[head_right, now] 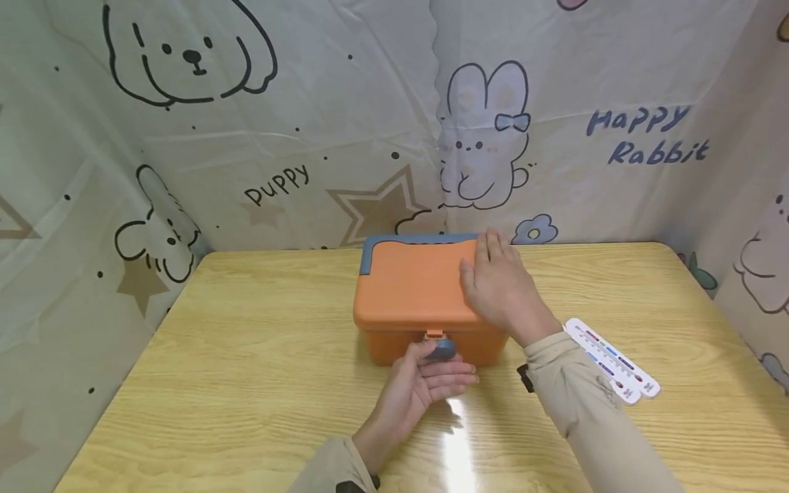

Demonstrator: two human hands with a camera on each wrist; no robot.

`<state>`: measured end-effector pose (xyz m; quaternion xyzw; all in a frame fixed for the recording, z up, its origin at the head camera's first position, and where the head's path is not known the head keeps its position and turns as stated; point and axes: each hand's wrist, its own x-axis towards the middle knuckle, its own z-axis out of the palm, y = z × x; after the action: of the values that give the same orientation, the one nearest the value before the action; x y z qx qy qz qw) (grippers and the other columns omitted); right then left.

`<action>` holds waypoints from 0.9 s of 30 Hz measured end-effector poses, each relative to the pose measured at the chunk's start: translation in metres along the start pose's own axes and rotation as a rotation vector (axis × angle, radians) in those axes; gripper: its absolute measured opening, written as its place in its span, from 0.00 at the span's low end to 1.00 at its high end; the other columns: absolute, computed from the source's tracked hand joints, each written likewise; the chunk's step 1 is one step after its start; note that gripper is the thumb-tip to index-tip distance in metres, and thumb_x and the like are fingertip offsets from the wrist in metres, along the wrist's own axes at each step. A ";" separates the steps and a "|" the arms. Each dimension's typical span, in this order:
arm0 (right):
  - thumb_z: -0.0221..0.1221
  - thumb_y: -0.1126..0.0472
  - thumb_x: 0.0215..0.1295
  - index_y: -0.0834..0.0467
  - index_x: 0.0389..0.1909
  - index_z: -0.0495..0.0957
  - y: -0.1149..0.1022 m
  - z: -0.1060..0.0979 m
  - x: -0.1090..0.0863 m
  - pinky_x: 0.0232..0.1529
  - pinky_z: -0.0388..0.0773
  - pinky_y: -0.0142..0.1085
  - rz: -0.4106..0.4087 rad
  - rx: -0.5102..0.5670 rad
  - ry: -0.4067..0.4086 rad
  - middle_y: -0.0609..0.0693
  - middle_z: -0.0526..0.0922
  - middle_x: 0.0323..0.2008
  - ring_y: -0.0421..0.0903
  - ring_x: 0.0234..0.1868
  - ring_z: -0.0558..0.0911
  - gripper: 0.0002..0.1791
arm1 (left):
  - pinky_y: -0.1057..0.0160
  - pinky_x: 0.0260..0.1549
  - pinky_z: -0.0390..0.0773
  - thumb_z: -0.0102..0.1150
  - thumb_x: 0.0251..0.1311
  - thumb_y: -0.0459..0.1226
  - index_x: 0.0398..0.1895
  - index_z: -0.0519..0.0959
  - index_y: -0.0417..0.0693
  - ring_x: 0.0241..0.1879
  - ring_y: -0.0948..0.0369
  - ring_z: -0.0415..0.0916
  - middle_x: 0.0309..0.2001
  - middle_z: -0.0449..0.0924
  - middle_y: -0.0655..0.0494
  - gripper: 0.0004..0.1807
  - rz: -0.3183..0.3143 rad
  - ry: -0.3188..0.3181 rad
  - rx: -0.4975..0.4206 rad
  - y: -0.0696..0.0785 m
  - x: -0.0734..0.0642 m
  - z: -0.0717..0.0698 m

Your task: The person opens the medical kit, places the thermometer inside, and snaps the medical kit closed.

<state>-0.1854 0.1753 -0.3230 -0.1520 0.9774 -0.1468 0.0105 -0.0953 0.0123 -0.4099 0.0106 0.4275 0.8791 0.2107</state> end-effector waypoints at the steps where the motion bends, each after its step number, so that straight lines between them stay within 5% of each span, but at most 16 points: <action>1: 0.27 0.50 0.78 0.79 0.70 0.40 0.000 0.000 -0.001 0.71 0.39 0.58 -0.003 0.002 0.004 0.74 0.37 0.72 0.69 0.72 0.38 0.36 | 0.55 0.41 0.82 0.50 0.66 0.43 0.45 0.75 0.23 0.40 0.47 0.84 0.41 0.81 0.29 0.25 0.001 -0.003 -0.001 -0.001 -0.001 0.000; 12: 0.29 0.51 0.78 0.80 0.69 0.43 -0.004 -0.001 -0.010 0.70 0.42 0.58 -0.009 -0.004 0.042 0.75 0.40 0.71 0.69 0.72 0.41 0.36 | 0.54 0.40 0.82 0.49 0.69 0.43 0.46 0.74 0.21 0.39 0.47 0.84 0.43 0.79 0.24 0.26 0.103 -0.075 0.091 -0.013 -0.003 -0.010; 21: 0.28 0.49 0.78 0.78 0.70 0.40 -0.002 -0.001 -0.012 0.70 0.42 0.58 0.003 0.040 0.022 0.73 0.37 0.73 0.67 0.73 0.38 0.37 | 0.56 0.41 0.83 0.48 0.71 0.46 0.49 0.72 0.22 0.38 0.55 0.85 0.44 0.81 0.32 0.28 0.143 -0.185 0.092 -0.019 0.006 -0.022; 27: 0.29 0.48 0.78 0.77 0.71 0.40 -0.001 0.001 -0.014 0.70 0.42 0.58 0.004 0.059 0.021 0.72 0.36 0.73 0.66 0.74 0.37 0.38 | 0.60 0.38 0.83 0.53 0.69 0.45 0.50 0.74 0.24 0.36 0.56 0.85 0.37 0.86 0.47 0.27 0.077 -0.212 0.052 -0.018 0.007 -0.030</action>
<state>-0.1718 0.1786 -0.3245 -0.1479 0.9730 -0.1770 0.0048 -0.1012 0.0019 -0.4437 0.1257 0.4248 0.8690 0.2204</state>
